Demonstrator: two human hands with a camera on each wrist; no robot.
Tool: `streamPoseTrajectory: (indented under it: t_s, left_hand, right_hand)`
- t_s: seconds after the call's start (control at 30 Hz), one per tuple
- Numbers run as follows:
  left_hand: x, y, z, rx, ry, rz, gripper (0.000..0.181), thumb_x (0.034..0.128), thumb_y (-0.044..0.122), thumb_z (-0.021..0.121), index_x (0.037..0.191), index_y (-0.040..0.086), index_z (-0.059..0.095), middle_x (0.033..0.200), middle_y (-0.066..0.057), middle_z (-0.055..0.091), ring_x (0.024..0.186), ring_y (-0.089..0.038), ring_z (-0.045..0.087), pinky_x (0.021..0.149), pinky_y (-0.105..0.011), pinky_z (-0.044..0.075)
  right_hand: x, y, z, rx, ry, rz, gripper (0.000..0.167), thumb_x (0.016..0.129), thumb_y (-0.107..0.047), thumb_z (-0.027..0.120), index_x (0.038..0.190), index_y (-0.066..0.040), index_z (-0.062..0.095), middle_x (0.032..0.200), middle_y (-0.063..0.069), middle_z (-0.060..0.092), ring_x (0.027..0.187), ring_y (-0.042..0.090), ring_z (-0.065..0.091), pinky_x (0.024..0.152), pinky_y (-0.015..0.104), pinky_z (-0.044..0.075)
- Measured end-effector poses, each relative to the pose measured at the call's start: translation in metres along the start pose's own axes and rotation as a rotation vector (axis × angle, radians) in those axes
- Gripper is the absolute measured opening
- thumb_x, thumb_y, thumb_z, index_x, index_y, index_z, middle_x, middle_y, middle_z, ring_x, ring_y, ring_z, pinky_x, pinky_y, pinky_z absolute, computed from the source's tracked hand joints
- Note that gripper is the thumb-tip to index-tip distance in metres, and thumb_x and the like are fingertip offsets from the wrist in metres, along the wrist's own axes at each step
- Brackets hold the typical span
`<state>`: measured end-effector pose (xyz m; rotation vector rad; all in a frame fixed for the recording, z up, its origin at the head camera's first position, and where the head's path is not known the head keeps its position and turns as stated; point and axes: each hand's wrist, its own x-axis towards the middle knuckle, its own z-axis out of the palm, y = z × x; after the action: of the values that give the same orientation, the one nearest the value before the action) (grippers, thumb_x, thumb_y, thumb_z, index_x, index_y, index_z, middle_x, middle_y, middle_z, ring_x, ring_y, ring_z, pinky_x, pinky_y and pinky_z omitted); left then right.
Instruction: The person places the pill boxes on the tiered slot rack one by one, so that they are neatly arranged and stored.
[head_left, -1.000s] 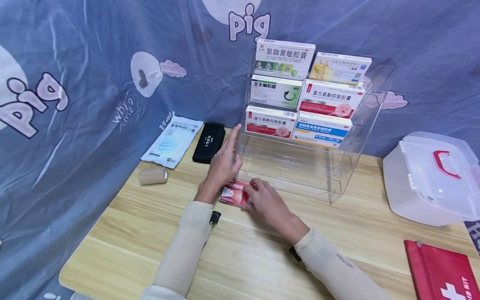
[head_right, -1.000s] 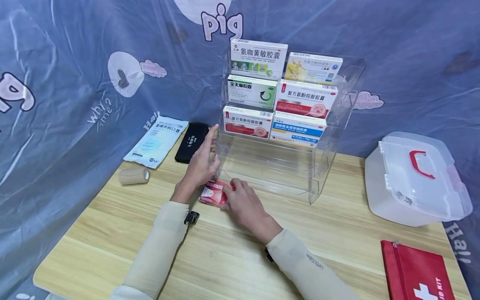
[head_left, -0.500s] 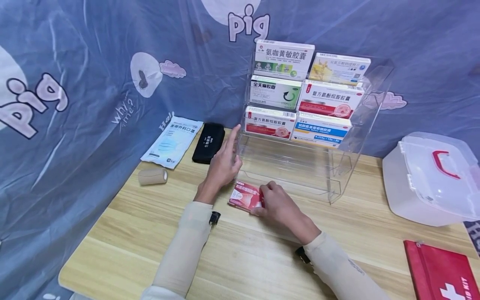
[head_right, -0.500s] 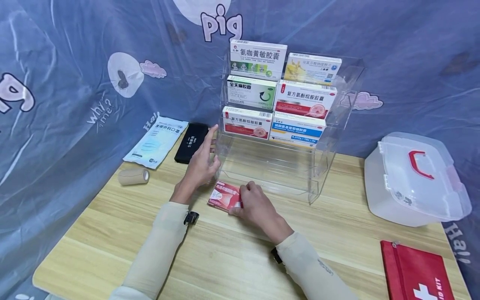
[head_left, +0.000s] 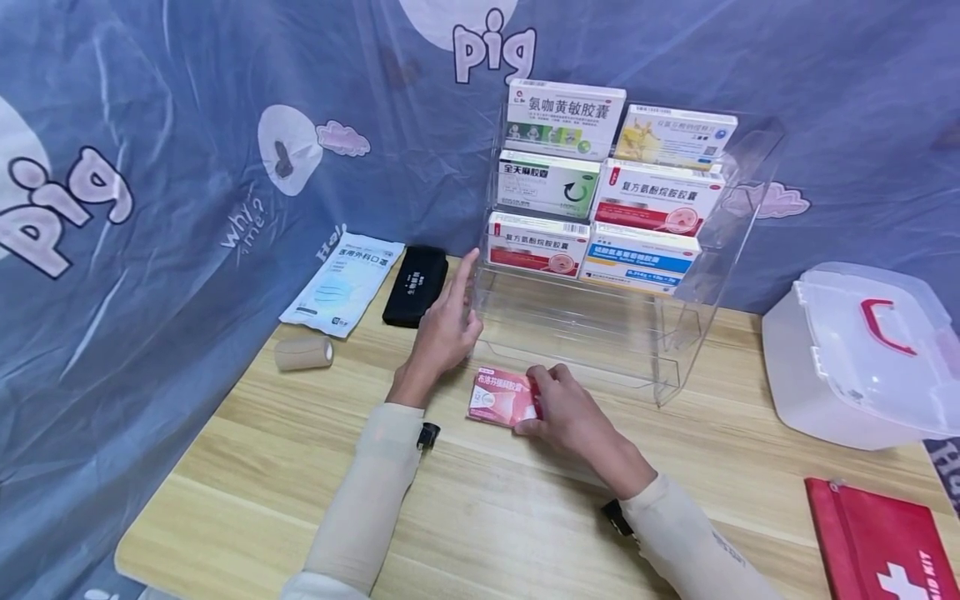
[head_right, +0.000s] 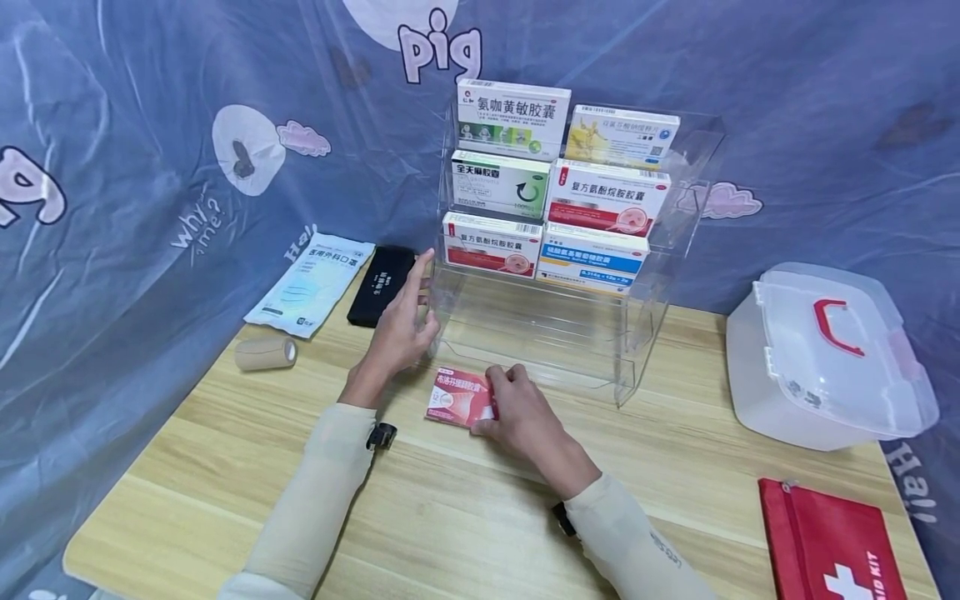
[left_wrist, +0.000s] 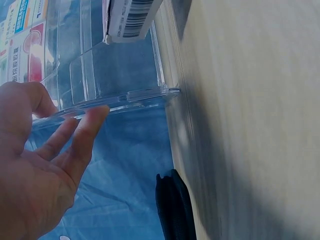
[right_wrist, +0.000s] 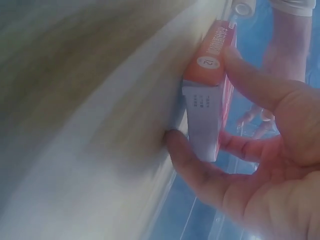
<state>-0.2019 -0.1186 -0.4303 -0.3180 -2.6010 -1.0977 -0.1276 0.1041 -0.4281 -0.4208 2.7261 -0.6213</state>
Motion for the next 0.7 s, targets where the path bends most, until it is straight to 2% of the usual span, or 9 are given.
streamPoseTrajectory:
  t_s: [0.3, 0.7]
  left_hand:
    - [0.0, 0.0, 0.0, -0.012, -0.002, 0.003, 0.102, 0.094, -0.005, 0.063, 0.173, 0.036, 0.014, 0.163, -0.013, 0.051, 0.117, -0.036, 0.07, 0.085, -0.052, 0.061]
    - [0.0, -0.001, 0.001, -0.013, 0.002, 0.004, 0.101, 0.0943, -0.005, 0.063, 0.173, 0.036, 0.014, 0.162, -0.013, 0.052, 0.119, -0.036, 0.07, 0.088, -0.053, 0.061]
  right_hand:
    - [-0.003, 0.006, 0.0, 0.073, 0.013, -0.025, 0.073, 0.085, -0.026, 0.093, 0.146, -0.01, 0.056, 0.134, 0.023, 0.055, 0.105, 0.032, 0.06, 0.094, 0.053, 0.057]
    - [-0.007, 0.011, 0.002, 0.138, 0.025, -0.027, 0.073, 0.086, -0.016, 0.091, 0.15, -0.013, 0.056, 0.141, 0.02, 0.052, 0.114, 0.031, 0.059, 0.101, 0.054, 0.055]
